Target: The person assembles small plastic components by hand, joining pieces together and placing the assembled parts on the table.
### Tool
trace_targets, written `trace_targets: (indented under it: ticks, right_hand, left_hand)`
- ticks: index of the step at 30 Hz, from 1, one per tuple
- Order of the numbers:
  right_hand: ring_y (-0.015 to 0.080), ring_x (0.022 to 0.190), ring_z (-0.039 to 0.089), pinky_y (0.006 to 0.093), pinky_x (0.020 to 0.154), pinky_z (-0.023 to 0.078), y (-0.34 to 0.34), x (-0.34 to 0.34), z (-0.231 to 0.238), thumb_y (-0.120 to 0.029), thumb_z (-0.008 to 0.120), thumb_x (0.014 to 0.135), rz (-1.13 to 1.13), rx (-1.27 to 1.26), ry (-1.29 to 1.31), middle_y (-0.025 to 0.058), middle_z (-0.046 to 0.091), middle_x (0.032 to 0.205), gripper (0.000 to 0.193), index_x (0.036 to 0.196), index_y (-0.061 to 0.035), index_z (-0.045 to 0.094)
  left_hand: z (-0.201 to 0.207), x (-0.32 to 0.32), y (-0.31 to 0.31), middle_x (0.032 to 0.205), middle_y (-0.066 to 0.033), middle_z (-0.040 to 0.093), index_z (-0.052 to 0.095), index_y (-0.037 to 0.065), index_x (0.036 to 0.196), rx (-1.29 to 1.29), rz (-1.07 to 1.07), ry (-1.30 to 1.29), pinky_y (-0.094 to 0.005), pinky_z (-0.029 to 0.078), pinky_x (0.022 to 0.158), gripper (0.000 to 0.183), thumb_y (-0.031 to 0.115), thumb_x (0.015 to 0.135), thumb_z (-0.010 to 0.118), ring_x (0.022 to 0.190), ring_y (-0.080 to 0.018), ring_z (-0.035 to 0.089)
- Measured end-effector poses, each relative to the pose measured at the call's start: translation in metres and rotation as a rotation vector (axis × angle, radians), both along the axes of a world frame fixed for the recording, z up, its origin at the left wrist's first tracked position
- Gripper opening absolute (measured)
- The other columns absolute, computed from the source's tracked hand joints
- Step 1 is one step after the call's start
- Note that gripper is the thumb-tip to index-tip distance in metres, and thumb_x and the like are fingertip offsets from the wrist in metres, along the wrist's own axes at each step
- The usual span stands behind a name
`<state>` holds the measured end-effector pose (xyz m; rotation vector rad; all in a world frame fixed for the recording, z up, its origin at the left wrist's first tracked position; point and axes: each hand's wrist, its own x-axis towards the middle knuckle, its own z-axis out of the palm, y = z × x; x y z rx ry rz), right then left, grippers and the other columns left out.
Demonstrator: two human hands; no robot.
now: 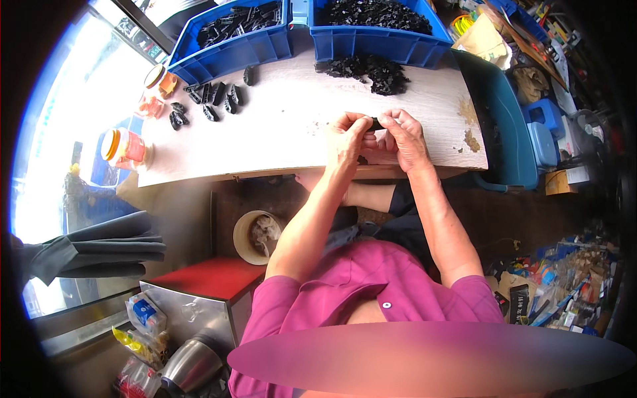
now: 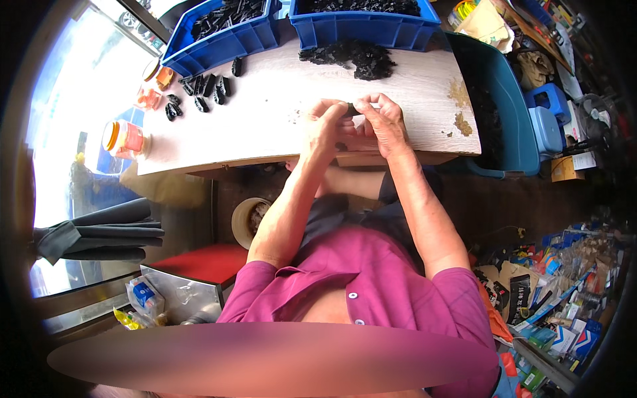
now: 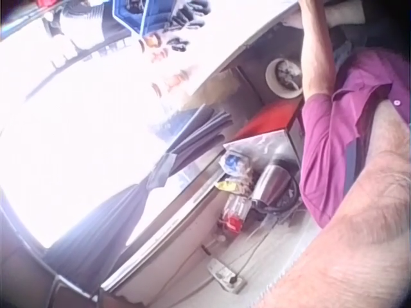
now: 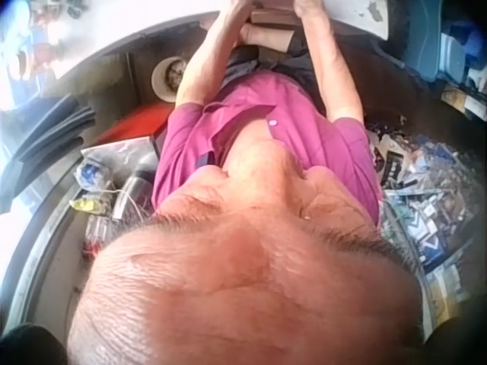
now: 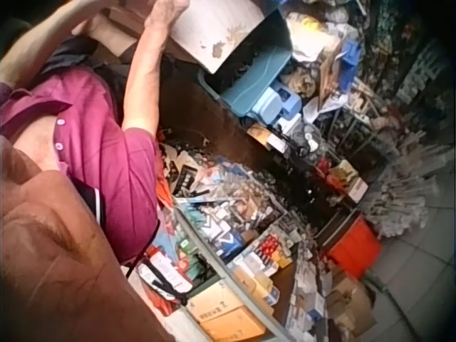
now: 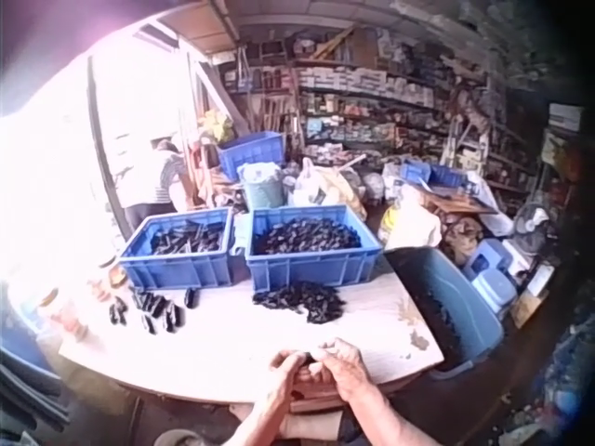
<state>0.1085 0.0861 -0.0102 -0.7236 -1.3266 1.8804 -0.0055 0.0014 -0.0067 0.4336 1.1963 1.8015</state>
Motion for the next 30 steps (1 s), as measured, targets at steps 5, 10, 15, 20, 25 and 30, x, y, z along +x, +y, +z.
trace_targets:
  ticks: [5, 10, 15, 20, 25, 30]
  right_hand:
    - [0.0072, 0.042, 0.042, 0.0257, 0.04, 0.04, 0.008, 0.002, 0.001, -0.03, 0.068, 0.088, 0.179, -0.046, -0.176, -0.0013, 0.051, 0.058, 0.026, 0.08, -0.0065, 0.06]
    - [0.007, 0.041, 0.043, 0.0248, 0.037, 0.038, -0.002, -0.002, -0.005, -0.03, 0.066, 0.088, 0.034, 0.091, -0.171, -0.002, 0.05, 0.058, 0.029, 0.073, -0.0057, 0.059]
    - [0.0078, 0.039, 0.043, 0.0276, 0.038, 0.044, 0.002, 0.003, -0.004, -0.026, 0.065, 0.088, -0.064, 0.048, -0.081, -0.0028, 0.046, 0.053, 0.027, 0.071, -0.0075, 0.056]
    - [0.0146, 0.04, 0.047, 0.0473, 0.055, 0.059, 0.008, 0.014, 0.009, -0.029, 0.063, 0.088, -0.193, -0.18, -0.023, -0.0014, 0.036, 0.043, 0.028, 0.072, -0.0076, 0.056]
    - [0.017, 0.044, 0.05, 0.0472, 0.053, 0.059, 0.068, 0.066, 0.016, -0.037, 0.065, 0.083, -0.546, -0.245, -0.043, 0.0019, 0.035, 0.045, 0.035, 0.073, -0.0057, 0.051]
    - [0.0185, 0.052, 0.052, 0.049, 0.056, 0.059, 0.091, 0.091, 0.034, -0.038, 0.067, 0.081, -0.777, -0.242, -0.123, 0.0021, 0.036, 0.048, 0.037, 0.091, -0.0032, 0.058]
  left_hand:
    - [0.001, -0.001, -0.005, 0.074, -0.006, 0.063, 0.062, 0.003, 0.092, 0.015, 0.015, -0.087, -0.0231, 0.051, 0.054, 0.012, 0.014, 0.088, 0.065, 0.057, -0.0104, 0.057]
    - [-0.001, -0.003, -0.006, 0.076, -0.0064, 0.064, 0.062, 0.004, 0.096, 0.026, -0.064, -0.057, -0.0233, 0.052, 0.053, 0.015, 0.016, 0.088, 0.065, 0.059, -0.0124, 0.06]
    - [0.013, -0.013, 0.006, 0.077, -0.0052, 0.064, 0.063, 0.004, 0.106, -0.089, -0.132, 0.181, -0.0259, 0.051, 0.053, 0.025, 0.022, 0.09, 0.066, 0.058, -0.0135, 0.06]
    - [-0.022, -0.101, 0.06, 0.09, -0.0145, 0.066, 0.069, 0.014, 0.11, -0.217, 0.42, 1.596, -0.0369, 0.048, 0.076, 0.025, 0.021, 0.086, 0.064, 0.082, -0.0283, 0.062]
    - [-0.02, -0.121, 0.077, 0.095, -0.0141, 0.06, 0.068, 0.016, 0.091, -0.284, 0.274, 1.726, -0.0455, 0.048, 0.078, 0.013, 0.015, 0.078, 0.067, 0.093, -0.0345, 0.053]
    - [-0.022, -0.115, 0.072, 0.089, -0.011, 0.061, 0.059, 0.01, 0.091, -0.265, 0.208, 1.819, -0.0451, 0.049, 0.075, 0.009, 0.011, 0.085, 0.054, 0.09, -0.0331, 0.057]
